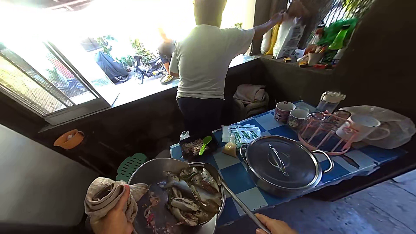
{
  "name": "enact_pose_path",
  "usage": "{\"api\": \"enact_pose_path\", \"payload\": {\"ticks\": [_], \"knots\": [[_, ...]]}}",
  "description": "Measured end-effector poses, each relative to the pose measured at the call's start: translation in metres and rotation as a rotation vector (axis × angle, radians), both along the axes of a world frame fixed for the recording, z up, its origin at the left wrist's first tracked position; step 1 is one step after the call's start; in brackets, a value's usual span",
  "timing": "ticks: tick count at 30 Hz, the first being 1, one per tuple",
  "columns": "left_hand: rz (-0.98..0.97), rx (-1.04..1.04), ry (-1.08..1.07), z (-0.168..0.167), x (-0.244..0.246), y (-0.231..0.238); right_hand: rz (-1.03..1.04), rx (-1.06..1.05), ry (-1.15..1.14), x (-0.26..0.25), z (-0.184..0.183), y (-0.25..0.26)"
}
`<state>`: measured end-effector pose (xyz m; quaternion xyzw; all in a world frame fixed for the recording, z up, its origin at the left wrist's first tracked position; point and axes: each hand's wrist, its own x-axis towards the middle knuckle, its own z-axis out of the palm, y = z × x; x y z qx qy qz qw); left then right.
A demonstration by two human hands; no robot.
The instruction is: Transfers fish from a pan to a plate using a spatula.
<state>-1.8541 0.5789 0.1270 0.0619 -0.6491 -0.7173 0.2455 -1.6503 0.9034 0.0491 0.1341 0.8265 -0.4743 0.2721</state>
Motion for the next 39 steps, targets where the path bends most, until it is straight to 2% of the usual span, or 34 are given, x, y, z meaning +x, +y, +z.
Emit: {"api": "enact_pose_path", "payload": {"ticks": [2, 4, 9, 12, 14, 20, 23, 26, 30, 33, 39], "knots": [[-0.020, -0.078, 0.027, 0.010, 0.000, 0.010, 0.011, 0.048, -0.009, -0.002, 0.011, -0.005], [-0.038, -0.242, 0.050, 0.019, -0.002, 0.017, 0.029, 0.105, -0.033, -0.004, 0.021, -0.012], [-0.006, -1.126, 0.213, 0.058, -0.008, 0.041, 0.105, 0.246, -0.095, -0.015, 0.028, -0.024], [-0.031, -1.410, 0.114, 0.089, -0.014, 0.073, 0.119, 0.268, -0.116, -0.023, 0.026, -0.025], [-0.050, -1.520, 0.050, 0.102, -0.021, 0.088, 0.124, 0.276, -0.104, -0.026, 0.027, -0.024], [-0.097, -1.680, 0.025, 0.120, -0.036, 0.103, 0.093, 0.197, 0.120, -0.009, 0.028, -0.001], [-0.102, -1.724, -0.024, 0.130, -0.036, 0.108, 0.173, 0.200, 0.237, 0.006, 0.035, 0.023], [-0.112, -1.755, -0.021, 0.137, -0.036, 0.110, 0.248, 0.286, 0.431, 0.022, 0.041, 0.046], [-0.122, -1.788, -0.008, 0.148, -0.033, 0.108, 0.315, 0.541, 0.705, 0.032, 0.044, 0.063], [-0.131, -1.776, 0.042, 0.152, -0.038, 0.099, 0.375, 0.639, 0.713, 0.033, 0.056, 0.069], [-0.152, -1.735, 0.107, 0.155, -0.040, 0.083, 0.446, 0.692, 0.593, 0.037, 0.097, 0.069]]}}
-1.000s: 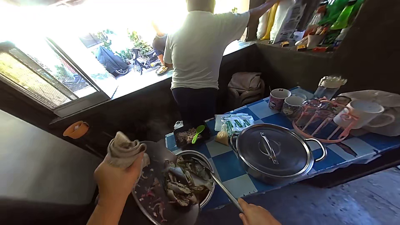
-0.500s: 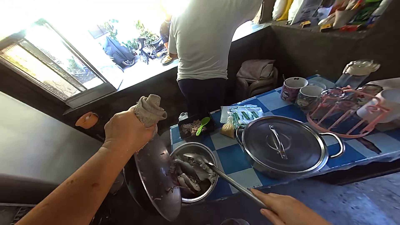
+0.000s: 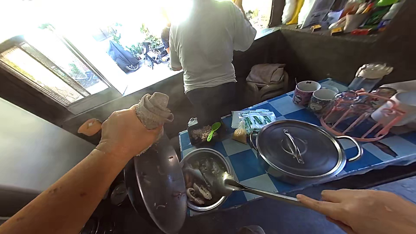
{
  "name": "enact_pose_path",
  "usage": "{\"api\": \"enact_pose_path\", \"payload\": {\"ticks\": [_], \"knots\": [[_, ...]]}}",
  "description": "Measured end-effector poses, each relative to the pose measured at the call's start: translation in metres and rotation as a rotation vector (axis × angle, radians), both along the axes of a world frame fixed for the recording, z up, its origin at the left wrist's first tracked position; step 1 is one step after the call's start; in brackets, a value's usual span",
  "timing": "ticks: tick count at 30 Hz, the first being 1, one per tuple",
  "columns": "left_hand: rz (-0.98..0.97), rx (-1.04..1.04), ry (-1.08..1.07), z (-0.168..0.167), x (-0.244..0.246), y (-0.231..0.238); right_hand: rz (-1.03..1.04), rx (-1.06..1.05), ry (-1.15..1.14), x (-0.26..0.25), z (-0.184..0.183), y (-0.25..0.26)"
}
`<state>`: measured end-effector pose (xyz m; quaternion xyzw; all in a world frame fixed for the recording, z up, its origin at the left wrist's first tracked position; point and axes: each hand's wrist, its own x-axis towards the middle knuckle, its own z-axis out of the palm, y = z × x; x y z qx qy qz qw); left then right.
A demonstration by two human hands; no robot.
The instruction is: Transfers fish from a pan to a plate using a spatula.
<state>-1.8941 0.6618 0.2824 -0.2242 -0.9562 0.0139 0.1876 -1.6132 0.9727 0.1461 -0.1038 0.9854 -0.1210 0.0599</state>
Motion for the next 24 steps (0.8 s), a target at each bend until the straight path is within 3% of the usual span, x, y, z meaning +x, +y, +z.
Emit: {"api": "enact_pose_path", "payload": {"ticks": [7, 12, 24], "knots": [[-0.019, 0.006, -0.002, -0.002, -0.001, -0.013, -0.040, 0.139, -0.281, -0.019, 0.053, -0.024], [0.001, 0.030, -0.009, -0.003, -0.004, -0.028, -0.034, 0.111, -0.582, -0.043, 0.065, -0.038], [-0.070, 0.131, 0.017, -0.007, -0.013, -0.053, -0.023, 0.116, -0.745, -0.084, 0.082, -0.064]]}}
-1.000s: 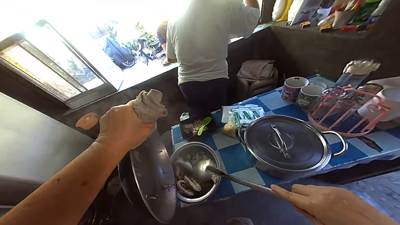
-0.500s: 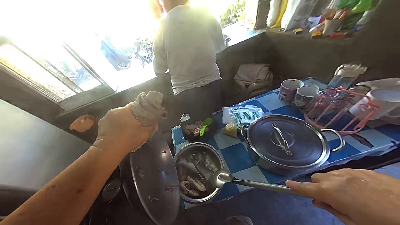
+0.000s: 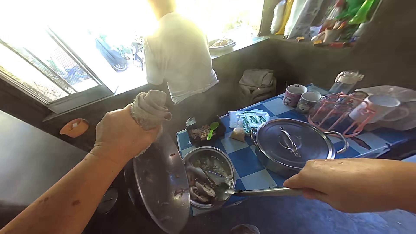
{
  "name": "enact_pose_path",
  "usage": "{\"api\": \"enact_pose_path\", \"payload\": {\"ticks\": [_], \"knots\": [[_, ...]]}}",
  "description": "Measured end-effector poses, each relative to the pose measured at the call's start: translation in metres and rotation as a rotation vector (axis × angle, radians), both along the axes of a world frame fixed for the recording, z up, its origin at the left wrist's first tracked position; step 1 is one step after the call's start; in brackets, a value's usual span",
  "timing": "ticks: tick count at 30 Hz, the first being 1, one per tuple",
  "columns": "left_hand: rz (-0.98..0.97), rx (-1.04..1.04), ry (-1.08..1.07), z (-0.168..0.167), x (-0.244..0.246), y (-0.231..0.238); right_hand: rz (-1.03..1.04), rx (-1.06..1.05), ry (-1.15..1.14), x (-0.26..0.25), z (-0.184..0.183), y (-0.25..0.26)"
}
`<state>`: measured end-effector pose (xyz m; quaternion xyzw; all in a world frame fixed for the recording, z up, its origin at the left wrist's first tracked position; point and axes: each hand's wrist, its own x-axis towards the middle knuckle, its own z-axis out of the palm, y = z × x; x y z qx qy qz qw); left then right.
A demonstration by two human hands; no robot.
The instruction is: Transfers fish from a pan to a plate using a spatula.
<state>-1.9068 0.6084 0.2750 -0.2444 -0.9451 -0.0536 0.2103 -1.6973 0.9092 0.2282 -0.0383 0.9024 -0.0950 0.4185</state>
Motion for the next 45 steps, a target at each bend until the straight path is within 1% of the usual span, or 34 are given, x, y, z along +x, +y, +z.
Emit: {"api": "enact_pose_path", "payload": {"ticks": [2, 4, 8, 10, 12, 17, 19, 21, 22, 26, 30, 35, 38, 45], "knots": [[-0.015, 0.023, -0.008, 0.001, 0.002, -0.001, 0.009, 0.068, -0.015, -0.007, 0.004, -0.010], [-0.023, 0.029, -0.012, 0.002, 0.004, -0.002, 0.026, 0.198, 0.006, -0.012, 0.008, -0.025], [-0.038, 0.056, 0.003, -0.001, 0.000, -0.007, 0.074, 0.377, 0.159, -0.020, 0.007, -0.045], [-0.044, 0.064, 0.005, -0.002, -0.002, -0.009, 0.100, 0.410, 0.259, -0.020, 0.001, -0.040], [-0.046, 0.079, 0.007, -0.002, -0.002, -0.011, 0.089, 0.420, 0.267, -0.018, 0.004, -0.033], [-0.062, 0.091, 0.037, -0.004, -0.007, -0.017, 0.067, 0.381, 0.412, -0.004, 0.001, -0.014], [-0.051, 0.082, 0.040, -0.003, -0.009, -0.019, 0.041, 0.371, 0.372, -0.013, -0.003, -0.022], [-0.041, 0.071, 0.034, 0.000, -0.009, -0.019, 0.010, 0.363, 0.250, -0.030, -0.003, -0.035], [-0.043, 0.062, 0.039, 0.001, -0.009, -0.018, 0.006, 0.360, 0.228, -0.038, -0.005, -0.041], [-0.065, 0.055, 0.084, 0.001, -0.007, -0.017, 0.024, 0.317, 0.217, -0.061, -0.005, -0.061], [-0.060, 0.073, 0.082, -0.001, -0.005, -0.017, 0.005, 0.313, 0.148, -0.074, 0.001, -0.076], [-0.052, 0.093, 0.084, -0.001, -0.003, -0.018, 0.037, 0.373, 0.128, -0.077, 0.008, -0.090], [-0.033, 0.097, 0.057, 0.002, 0.001, -0.017, 0.064, 0.382, 0.145, -0.071, 0.012, -0.086], [-0.033, 0.077, 0.094, 0.000, 0.003, -0.016, 0.095, 0.385, 0.144, -0.072, 0.013, -0.081]]}}
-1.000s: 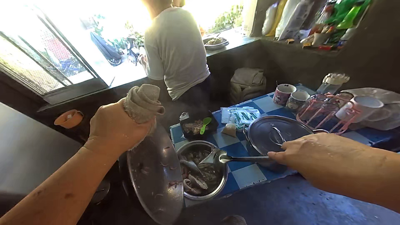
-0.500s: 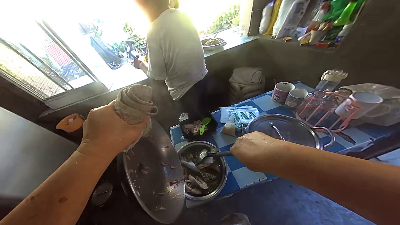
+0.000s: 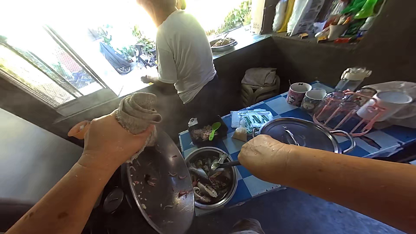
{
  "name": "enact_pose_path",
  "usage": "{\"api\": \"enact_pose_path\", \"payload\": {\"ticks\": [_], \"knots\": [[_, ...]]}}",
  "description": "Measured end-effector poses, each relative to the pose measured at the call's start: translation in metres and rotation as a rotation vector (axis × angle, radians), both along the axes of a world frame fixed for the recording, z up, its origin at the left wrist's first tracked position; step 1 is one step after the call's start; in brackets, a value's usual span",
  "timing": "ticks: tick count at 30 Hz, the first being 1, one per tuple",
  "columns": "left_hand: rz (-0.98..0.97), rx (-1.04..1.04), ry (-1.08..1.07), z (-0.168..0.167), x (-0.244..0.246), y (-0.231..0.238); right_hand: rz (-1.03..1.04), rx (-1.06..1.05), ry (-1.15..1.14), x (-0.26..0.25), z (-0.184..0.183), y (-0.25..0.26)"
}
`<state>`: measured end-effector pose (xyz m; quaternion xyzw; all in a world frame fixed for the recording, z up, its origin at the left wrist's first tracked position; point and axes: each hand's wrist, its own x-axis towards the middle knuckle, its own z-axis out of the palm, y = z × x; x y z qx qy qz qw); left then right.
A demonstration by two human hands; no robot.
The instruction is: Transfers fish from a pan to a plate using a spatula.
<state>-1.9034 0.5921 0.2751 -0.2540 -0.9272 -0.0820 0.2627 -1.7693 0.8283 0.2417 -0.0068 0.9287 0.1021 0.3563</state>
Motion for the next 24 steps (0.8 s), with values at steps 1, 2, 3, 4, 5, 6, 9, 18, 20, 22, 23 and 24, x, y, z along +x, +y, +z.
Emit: {"api": "enact_pose_path", "payload": {"ticks": [1, 2, 3, 4, 5, 6, 9, 18, 20, 22, 23, 24], "knots": [[0.008, -0.001, -0.002, 0.000, 0.001, 0.000, 0.000, 0.001, -0.001, -0.001, -0.002, 0.000], [0.010, -0.005, 0.001, 0.001, 0.002, 0.001, -0.003, -0.003, -0.007, -0.001, -0.004, 0.001], [0.005, -0.014, 0.010, 0.001, 0.002, 0.001, -0.005, -0.012, -0.011, 0.000, -0.004, 0.004], [-0.001, -0.021, 0.023, 0.001, 0.003, 0.002, -0.004, -0.019, -0.004, 0.001, -0.003, 0.007], [-0.001, -0.022, 0.029, 0.002, 0.003, 0.002, 0.002, -0.016, 0.011, 0.001, 0.001, 0.011], [0.003, -0.018, 0.021, 0.003, 0.005, 0.003, 0.010, -0.016, 0.042, 0.002, 0.007, 0.015], [0.022, -0.018, -0.004, 0.005, 0.007, 0.005, 0.079, -0.013, 0.162, 0.002, 0.024, 0.031], [0.008, 0.016, -0.034, 0.003, 0.009, 0.012, 0.086, 0.048, 0.248, 0.014, 0.020, 0.059], [0.006, 0.015, -0.032, 0.001, 0.008, 0.012, 0.098, 0.067, 0.305, 0.023, 0.018, 0.067], [-0.005, 0.013, -0.023, 0.000, 0.006, 0.010, 0.126, 0.035, 0.430, 0.039, 0.018, 0.078], [-0.012, 0.014, -0.020, -0.001, 0.005, 0.009, 0.139, 0.015, 0.461, 0.048, 0.020, 0.083], [-0.018, 0.016, -0.017, -0.002, 0.004, 0.008, 0.160, -0.021, 0.500, 0.057, 0.021, 0.090]]}}
